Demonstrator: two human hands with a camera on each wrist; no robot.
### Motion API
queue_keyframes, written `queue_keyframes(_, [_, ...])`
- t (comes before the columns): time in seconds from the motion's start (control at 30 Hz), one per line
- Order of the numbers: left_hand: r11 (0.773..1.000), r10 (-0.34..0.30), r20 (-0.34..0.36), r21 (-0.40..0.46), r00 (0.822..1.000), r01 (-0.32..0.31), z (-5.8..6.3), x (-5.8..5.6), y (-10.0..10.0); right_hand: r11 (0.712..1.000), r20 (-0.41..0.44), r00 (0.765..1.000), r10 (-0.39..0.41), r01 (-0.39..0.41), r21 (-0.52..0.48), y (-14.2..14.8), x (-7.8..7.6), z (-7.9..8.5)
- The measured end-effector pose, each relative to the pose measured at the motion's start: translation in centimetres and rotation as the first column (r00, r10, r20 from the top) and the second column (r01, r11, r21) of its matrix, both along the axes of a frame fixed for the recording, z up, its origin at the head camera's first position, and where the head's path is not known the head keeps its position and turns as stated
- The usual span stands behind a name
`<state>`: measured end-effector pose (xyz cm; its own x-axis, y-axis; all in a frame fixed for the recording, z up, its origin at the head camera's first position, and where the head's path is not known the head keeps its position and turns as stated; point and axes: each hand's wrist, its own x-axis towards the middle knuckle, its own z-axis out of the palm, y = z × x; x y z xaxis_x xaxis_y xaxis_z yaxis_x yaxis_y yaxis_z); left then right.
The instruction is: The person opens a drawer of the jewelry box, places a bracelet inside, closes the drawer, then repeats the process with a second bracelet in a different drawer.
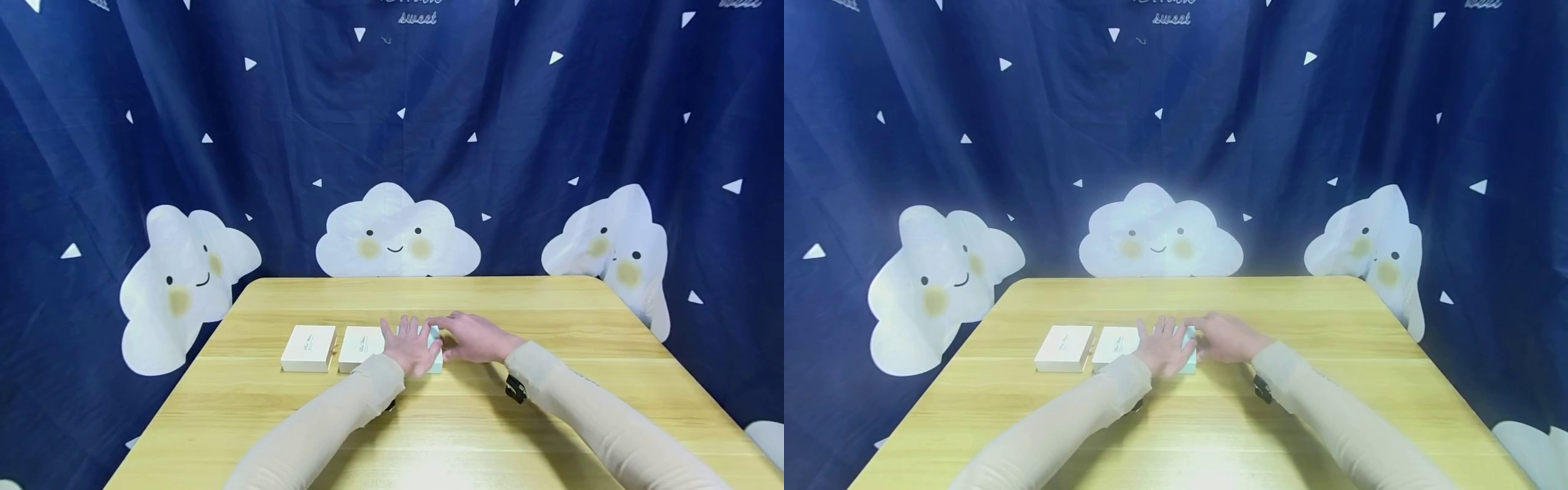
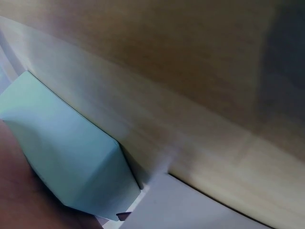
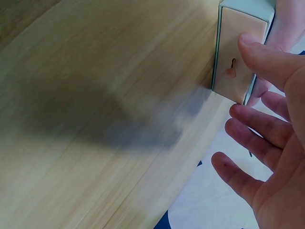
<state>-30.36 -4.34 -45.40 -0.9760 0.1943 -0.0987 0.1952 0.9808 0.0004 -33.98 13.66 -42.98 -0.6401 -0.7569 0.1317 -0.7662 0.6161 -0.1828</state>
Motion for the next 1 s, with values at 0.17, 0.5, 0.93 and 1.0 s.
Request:
queue_keyframes(0.17, [1.000,0.004,0.003,-0.010,1.000,-0.004,0.0,-0.2,0.0,1.000,-0.011,1.000,0.002,-0.002,0.003,0.0,-0.4,-0.2])
queue_keyframes(0.5, [0.999,-0.023,-0.013,0.034,1.000,0.024,-0.4,0.0,0.0,1.000,-0.006,1.000,-0.010,0.011,0.019,0.7,0.4,-0.7])
queue_keyframes(0.93, [0.993,-0.051,0.033,0.104,0.998,0.047,-0.2,-0.5,-0.9,0.999,-0.019,0.999,-0.041,0.041,-0.004,1.6,1.3,0.1])
queue_keyframes(1.0, [0.990,-0.060,0.030,0.129,0.998,0.055,-0.1,-0.4,-1.2,0.999,-0.027,0.999,-0.040,0.040,-0.014,1.8,1.5,0.2])
